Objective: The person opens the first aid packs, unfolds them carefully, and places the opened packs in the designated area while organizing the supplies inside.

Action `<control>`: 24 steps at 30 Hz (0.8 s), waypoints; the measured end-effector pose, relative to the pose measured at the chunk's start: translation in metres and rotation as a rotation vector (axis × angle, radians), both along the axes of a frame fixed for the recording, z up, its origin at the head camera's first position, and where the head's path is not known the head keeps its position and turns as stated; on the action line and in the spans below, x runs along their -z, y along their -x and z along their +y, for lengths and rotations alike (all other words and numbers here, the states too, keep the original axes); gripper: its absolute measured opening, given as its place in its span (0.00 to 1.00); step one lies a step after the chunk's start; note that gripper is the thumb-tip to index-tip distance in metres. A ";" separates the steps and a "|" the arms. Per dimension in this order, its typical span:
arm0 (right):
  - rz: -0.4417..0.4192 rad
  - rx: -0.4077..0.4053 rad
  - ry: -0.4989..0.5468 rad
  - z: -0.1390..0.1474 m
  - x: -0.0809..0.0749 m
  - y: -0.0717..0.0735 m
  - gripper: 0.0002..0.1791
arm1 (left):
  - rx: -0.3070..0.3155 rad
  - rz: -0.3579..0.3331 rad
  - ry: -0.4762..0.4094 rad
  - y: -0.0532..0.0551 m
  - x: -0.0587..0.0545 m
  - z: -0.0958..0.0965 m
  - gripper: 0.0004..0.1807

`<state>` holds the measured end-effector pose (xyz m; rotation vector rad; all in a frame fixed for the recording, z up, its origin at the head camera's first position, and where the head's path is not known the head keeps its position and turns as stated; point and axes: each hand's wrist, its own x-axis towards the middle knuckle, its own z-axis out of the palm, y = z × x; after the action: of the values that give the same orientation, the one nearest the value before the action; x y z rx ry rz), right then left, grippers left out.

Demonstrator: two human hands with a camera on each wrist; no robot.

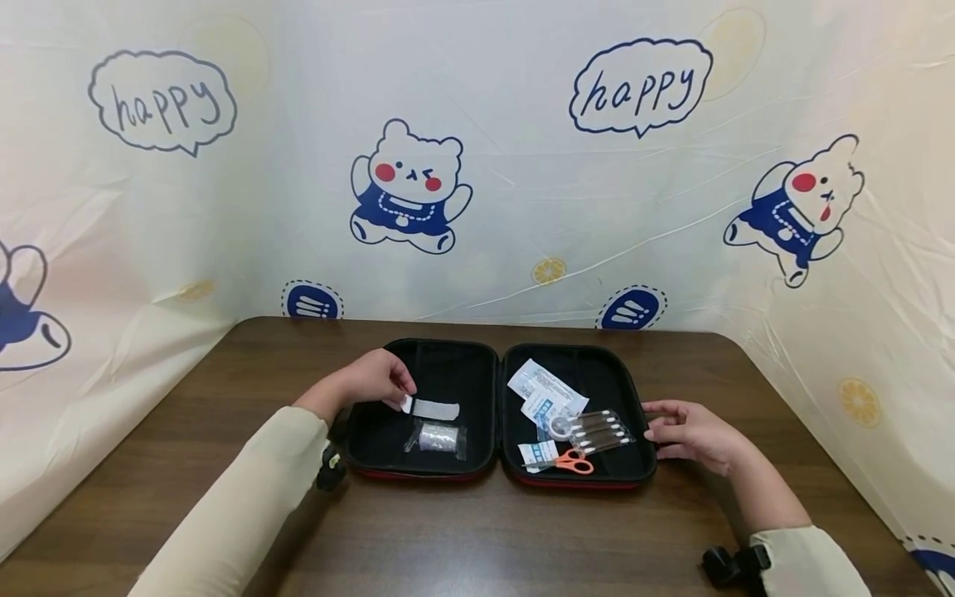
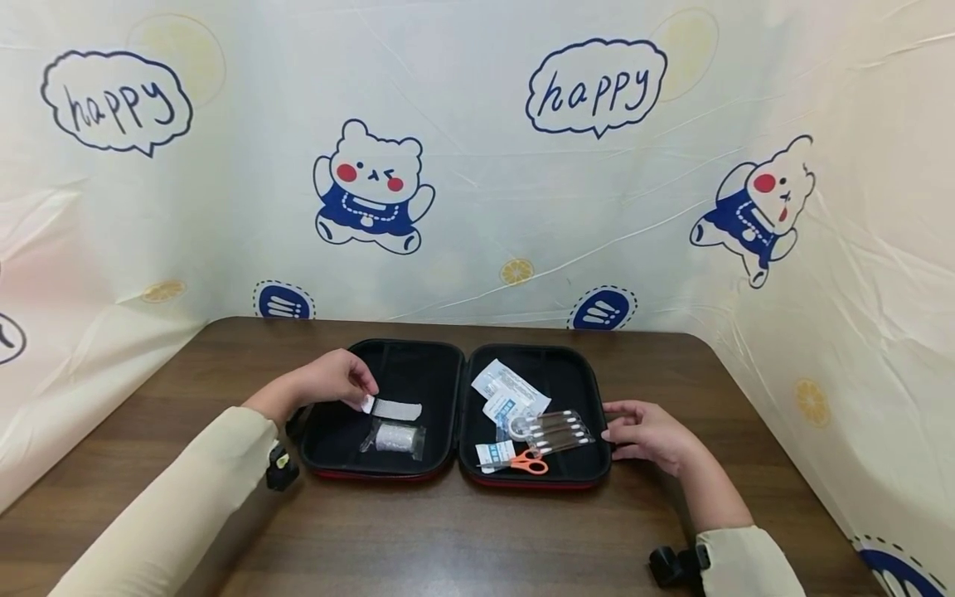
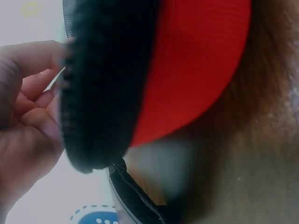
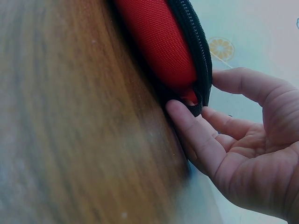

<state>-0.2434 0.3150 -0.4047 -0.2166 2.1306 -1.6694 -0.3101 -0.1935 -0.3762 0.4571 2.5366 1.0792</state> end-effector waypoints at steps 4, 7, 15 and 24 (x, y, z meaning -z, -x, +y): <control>-0.001 -0.001 0.003 0.000 0.000 -0.001 0.37 | -0.018 -0.010 0.037 0.001 -0.001 0.006 0.05; -0.002 0.000 0.007 0.000 0.000 -0.001 0.37 | -0.055 0.008 0.080 0.002 -0.002 0.010 0.05; 0.005 0.009 0.005 -0.001 0.001 -0.001 0.36 | -0.144 -0.080 0.022 0.006 0.002 0.015 0.06; 0.007 0.013 -0.002 0.000 0.001 0.000 0.36 | -0.179 -0.144 -0.071 0.005 0.003 0.017 0.06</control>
<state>-0.2432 0.3145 -0.4057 -0.2088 2.1424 -1.6763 -0.3147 -0.1762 -0.3793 0.1656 2.4539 1.2227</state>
